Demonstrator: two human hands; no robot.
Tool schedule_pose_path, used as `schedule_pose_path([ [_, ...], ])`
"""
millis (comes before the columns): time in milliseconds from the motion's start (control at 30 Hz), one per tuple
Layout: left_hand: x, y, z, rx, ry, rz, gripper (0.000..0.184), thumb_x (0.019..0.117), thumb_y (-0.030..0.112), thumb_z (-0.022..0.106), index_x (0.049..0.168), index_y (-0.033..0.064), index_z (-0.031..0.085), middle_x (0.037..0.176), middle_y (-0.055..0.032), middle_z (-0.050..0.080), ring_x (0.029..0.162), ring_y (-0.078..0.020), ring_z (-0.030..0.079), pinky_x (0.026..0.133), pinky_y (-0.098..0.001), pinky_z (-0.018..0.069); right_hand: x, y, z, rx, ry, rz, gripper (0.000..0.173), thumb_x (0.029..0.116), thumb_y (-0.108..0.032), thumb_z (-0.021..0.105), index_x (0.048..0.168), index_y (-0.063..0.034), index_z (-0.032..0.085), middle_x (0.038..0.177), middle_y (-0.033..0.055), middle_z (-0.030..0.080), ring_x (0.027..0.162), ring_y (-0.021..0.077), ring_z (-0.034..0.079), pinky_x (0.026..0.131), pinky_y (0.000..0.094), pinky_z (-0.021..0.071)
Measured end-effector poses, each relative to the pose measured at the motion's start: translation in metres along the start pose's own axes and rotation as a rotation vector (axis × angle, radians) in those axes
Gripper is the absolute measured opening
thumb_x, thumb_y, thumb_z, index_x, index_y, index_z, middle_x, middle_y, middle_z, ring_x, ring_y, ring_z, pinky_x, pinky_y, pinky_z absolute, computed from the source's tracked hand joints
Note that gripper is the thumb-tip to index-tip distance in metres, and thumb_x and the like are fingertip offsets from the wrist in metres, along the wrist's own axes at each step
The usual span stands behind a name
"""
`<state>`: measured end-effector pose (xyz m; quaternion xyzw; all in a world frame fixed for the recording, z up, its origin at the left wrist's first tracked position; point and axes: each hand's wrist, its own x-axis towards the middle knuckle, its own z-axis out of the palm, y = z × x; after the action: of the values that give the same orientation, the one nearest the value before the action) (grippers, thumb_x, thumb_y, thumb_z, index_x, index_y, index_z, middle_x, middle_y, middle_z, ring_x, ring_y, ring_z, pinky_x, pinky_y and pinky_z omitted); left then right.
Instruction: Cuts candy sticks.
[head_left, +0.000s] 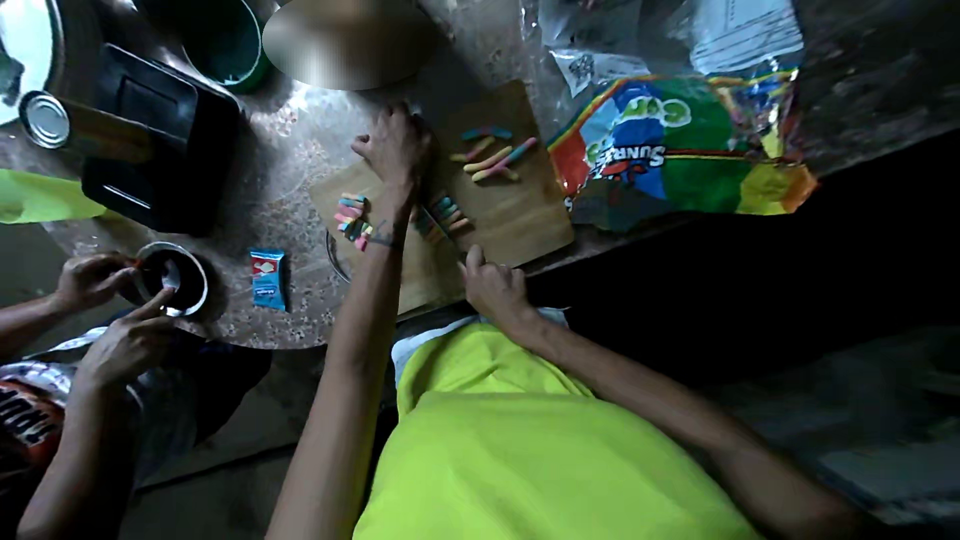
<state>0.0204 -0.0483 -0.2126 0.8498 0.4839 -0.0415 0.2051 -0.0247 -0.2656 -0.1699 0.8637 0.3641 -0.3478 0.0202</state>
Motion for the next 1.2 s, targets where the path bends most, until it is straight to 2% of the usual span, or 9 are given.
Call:
schedule_pose_path([
  [100,0.003,-0.001,-0.002,-0.021,-0.007,-0.015,0.04,0.1,0.034,0.049,0.126,0.0101,0.068,0.134,-0.0123,0.065,0.13,-0.0318,0.057,0.106,-0.067,0.0322,-0.004,-0.007,-0.02,-0.02,-0.071,0.009,0.043,0.1131,-0.031,0.037,0.137,0.0019,0.048,0.091,0.023,0.071,0.092,0.0438,0.072,0.076,0.0557,0.0556],
  [200,-0.002,0.002,-0.003,0.056,-0.029,0.001,0.04,0.0982,0.034,0.054,0.126,0.0099,0.068,0.134,-0.0129,0.066,0.13,-0.0327,0.057,0.108,-0.0672,0.0298,0.005,0.007,0.02,-0.014,0.129,-0.02,0.04,0.1114,-0.03,0.044,0.127,0.0045,0.058,0.08,0.023,0.07,0.08,0.0447,0.073,0.067,0.0557,0.0557],
  [367,-0.003,0.0,-0.003,-0.026,0.07,0.029,0.038,0.1006,0.033,0.05,0.123,0.0099,0.069,0.132,-0.0116,0.066,0.128,-0.0306,0.059,0.109,-0.0647,0.03,0.008,0.011,0.018,-0.009,0.09,-0.043,0.042,0.1118,-0.03,0.042,0.133,0.0044,0.054,0.082,0.023,0.071,0.084,0.045,0.073,0.072,0.0567,0.0556],
  [467,-0.047,-0.014,-0.014,-0.354,0.376,0.176,0.031,0.103,0.023,0.052,0.117,0.0005,0.068,0.122,-0.0182,0.067,0.113,-0.0324,0.063,0.098,-0.056,0.0432,0.008,0.01,0.012,-0.013,-0.009,-0.02,0.043,0.1117,-0.026,0.04,0.143,0.002,0.048,0.093,0.0246,0.072,0.094,0.046,0.072,0.081,0.0585,0.0538],
  [533,-0.115,-0.028,-0.029,-0.414,0.26,0.217,0.032,0.1065,0.014,0.047,0.131,-0.004,0.057,0.141,-0.0203,0.057,0.129,-0.0292,0.056,0.108,-0.0418,0.046,0.008,0.009,0.009,-0.012,-0.053,-0.006,0.044,0.1105,-0.022,0.043,0.148,0.0015,0.045,0.098,0.0259,0.072,0.098,0.0464,0.071,0.084,0.0596,0.0524],
  [633,-0.17,-0.057,0.006,-0.406,0.192,0.272,0.037,0.0991,0.008,0.056,0.134,-0.0046,0.056,0.147,-0.0214,0.053,0.128,-0.0351,0.057,0.102,-0.0469,0.0505,0.006,0.01,0.011,-0.016,-0.014,-0.019,0.043,0.1124,-0.029,0.04,0.139,0.0033,0.05,0.091,0.0246,0.072,0.093,0.0456,0.072,0.08,0.0583,0.0542],
  [833,-0.17,-0.062,0.021,-0.221,0.108,0.394,0.043,0.0992,0.02,0.066,0.138,0.0027,0.062,0.151,-0.016,0.053,0.142,-0.0338,0.049,0.12,-0.0616,0.0258,-0.002,0.004,-0.014,0.031,-0.058,-0.042,0.046,0.1124,-0.034,0.039,0.135,0.0037,0.052,0.094,0.0253,0.072,0.096,0.0463,0.072,0.081,0.0601,0.0539],
  [967,-0.161,-0.068,0.033,-0.232,0.211,0.401,0.029,0.0991,0.02,0.067,0.123,0.0054,0.073,0.137,-0.0127,0.066,0.129,-0.0313,0.061,0.116,-0.0618,0.0294,-0.003,0.0,-0.015,-0.026,-0.031,-0.042,0.045,0.1125,-0.034,0.039,0.136,0.0035,0.05,0.091,0.0233,0.071,0.091,0.0446,0.072,0.077,0.057,0.0549],
  [1200,-0.17,-0.067,0.02,-0.196,0.206,0.443,0.029,0.0984,0.015,0.068,0.125,0.0047,0.072,0.142,-0.0122,0.063,0.131,-0.0318,0.06,0.118,-0.0623,0.0269,0.004,0.006,-0.008,-0.064,-0.007,-0.074,0.046,0.1123,-0.033,0.039,0.137,0.0041,0.05,0.09,0.0245,0.071,0.092,0.0466,0.072,0.079,0.0596,0.0543],
])
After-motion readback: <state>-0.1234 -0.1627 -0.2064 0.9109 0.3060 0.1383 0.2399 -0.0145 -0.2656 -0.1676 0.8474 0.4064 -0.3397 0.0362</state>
